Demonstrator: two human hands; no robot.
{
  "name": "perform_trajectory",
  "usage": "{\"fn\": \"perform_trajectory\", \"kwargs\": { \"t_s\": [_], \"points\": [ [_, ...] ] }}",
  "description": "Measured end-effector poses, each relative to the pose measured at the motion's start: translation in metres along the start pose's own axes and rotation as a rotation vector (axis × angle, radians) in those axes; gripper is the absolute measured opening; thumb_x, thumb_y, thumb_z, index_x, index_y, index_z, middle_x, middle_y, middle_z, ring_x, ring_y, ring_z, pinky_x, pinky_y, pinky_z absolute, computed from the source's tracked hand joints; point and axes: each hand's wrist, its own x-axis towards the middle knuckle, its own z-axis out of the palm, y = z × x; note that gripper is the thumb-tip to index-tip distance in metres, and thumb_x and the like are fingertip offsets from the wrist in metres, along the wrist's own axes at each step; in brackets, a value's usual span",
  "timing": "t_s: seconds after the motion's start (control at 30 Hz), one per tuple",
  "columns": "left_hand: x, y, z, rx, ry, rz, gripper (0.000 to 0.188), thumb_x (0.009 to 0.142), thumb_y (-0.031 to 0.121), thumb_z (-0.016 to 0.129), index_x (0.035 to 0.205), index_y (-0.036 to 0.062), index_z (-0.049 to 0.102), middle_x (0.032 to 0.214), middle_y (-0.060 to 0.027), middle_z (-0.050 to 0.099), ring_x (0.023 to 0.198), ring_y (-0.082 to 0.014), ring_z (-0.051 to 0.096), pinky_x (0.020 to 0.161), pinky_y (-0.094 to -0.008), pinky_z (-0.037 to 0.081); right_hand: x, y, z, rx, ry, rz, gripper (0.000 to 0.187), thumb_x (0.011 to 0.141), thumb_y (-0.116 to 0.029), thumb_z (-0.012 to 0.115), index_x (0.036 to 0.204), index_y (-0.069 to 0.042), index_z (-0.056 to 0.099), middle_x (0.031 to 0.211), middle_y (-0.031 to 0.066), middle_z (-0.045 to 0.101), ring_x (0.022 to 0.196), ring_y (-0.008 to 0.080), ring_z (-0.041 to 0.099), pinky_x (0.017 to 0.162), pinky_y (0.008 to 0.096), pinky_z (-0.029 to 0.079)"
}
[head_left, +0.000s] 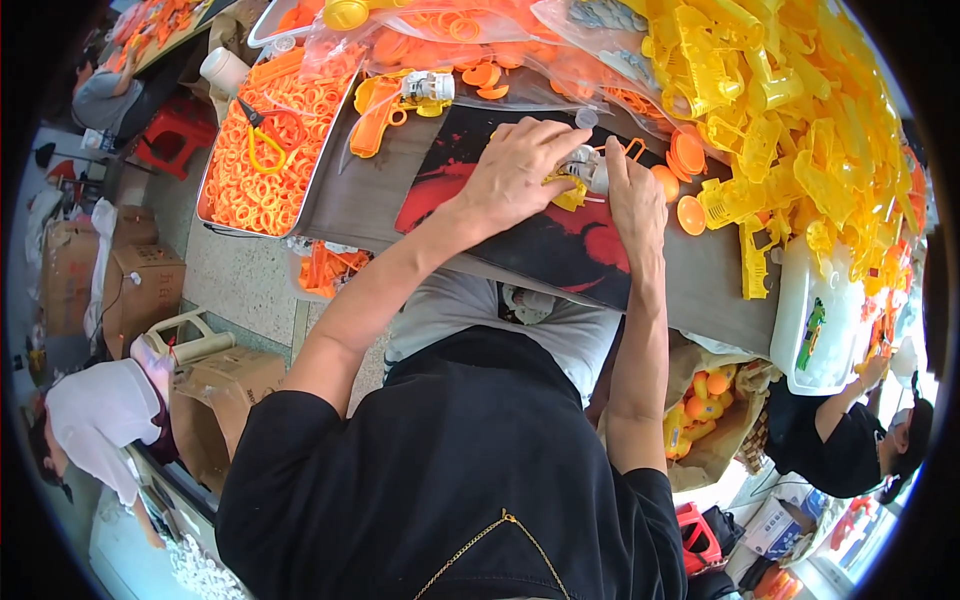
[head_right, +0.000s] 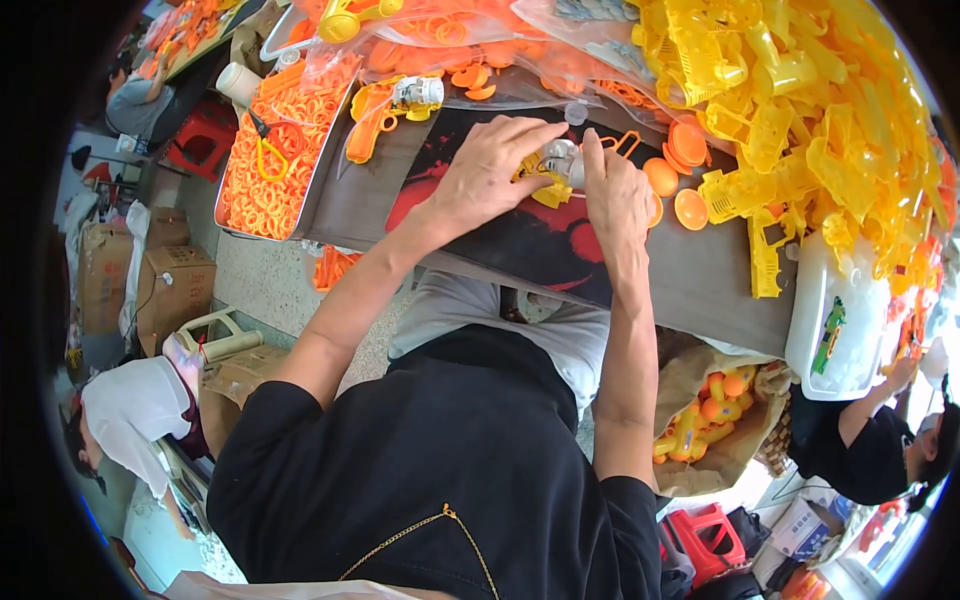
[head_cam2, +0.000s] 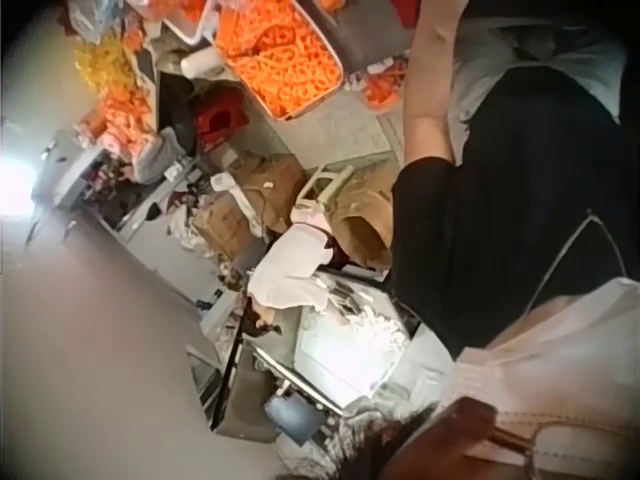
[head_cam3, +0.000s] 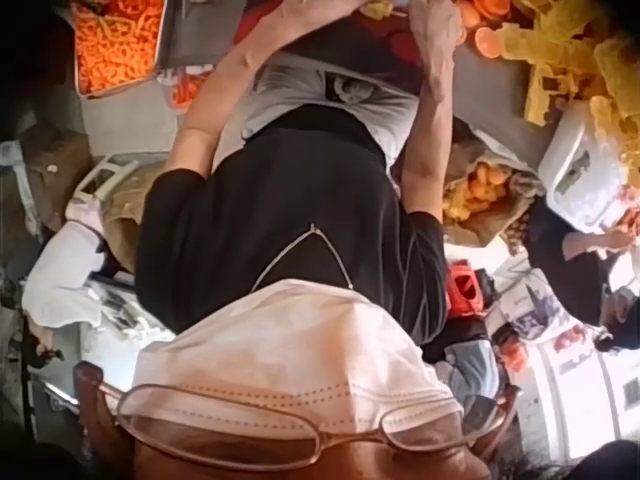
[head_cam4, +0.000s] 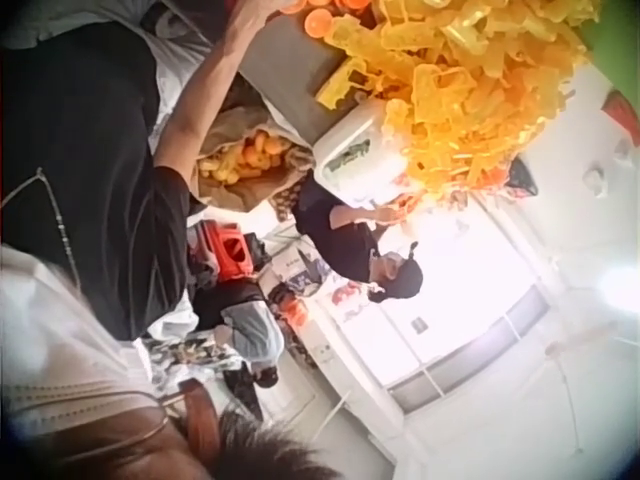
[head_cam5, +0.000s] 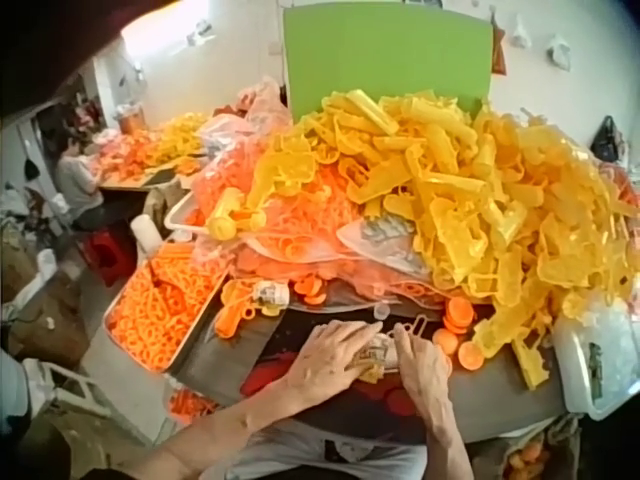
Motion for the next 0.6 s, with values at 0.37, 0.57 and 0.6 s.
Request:
{"fn": "perform_trajectory", "kwargs": {
  "t_s": [0.37, 0.57, 0.6],
  "points": [
    [0.009, -0.033, -0.011, -0.389, -0.048, -0.03, 0.05, 0.084, 0.015, 0.08, 0.128, 0.0002, 0.063, 0.124, -0.014, 0.067, 0.11, -0.0282, 0.068, 0.099, -0.0372, 0.052, -0.026, 0.029, -0.006, -0.086, 0.108, -0.445, 0.027, 0.094, -0.025, 0.067, 0.115, -0.009, 0.068, 0.095, 0.0122, 0.066, 0.094, 0.0289, 0.063, 0.091, 0.047, 0.043],
    [-0.011, -0.05, 0.019, -0.262, 0.067, -0.019, 0.048, 0.088, 0.015, 0.077, 0.131, 0.002, 0.061, 0.12, -0.0115, 0.065, 0.112, -0.0297, 0.06, 0.1, -0.0403, 0.047, -0.016, 0.05, 0.017, -0.262, 0.174, -0.73, 0.019, 0.085, -0.023, 0.075, 0.098, -0.011, 0.067, 0.101, 0.0032, 0.063, 0.103, 0.0269, 0.055, 0.093, 0.0437, 0.038],
    [-0.01, -0.048, 0.021, -0.258, 0.069, -0.021, 0.048, 0.088, 0.015, 0.077, 0.131, 0.002, 0.061, 0.12, -0.0115, 0.065, 0.112, -0.0297, 0.06, 0.1, -0.0403, 0.047, -0.016, 0.051, 0.012, -0.24, 0.131, -0.709, 0.017, 0.086, -0.022, 0.075, 0.096, -0.01, 0.067, 0.099, 0.0028, 0.063, 0.103, 0.0273, 0.055, 0.095, 0.0443, 0.037]
  ]
}}
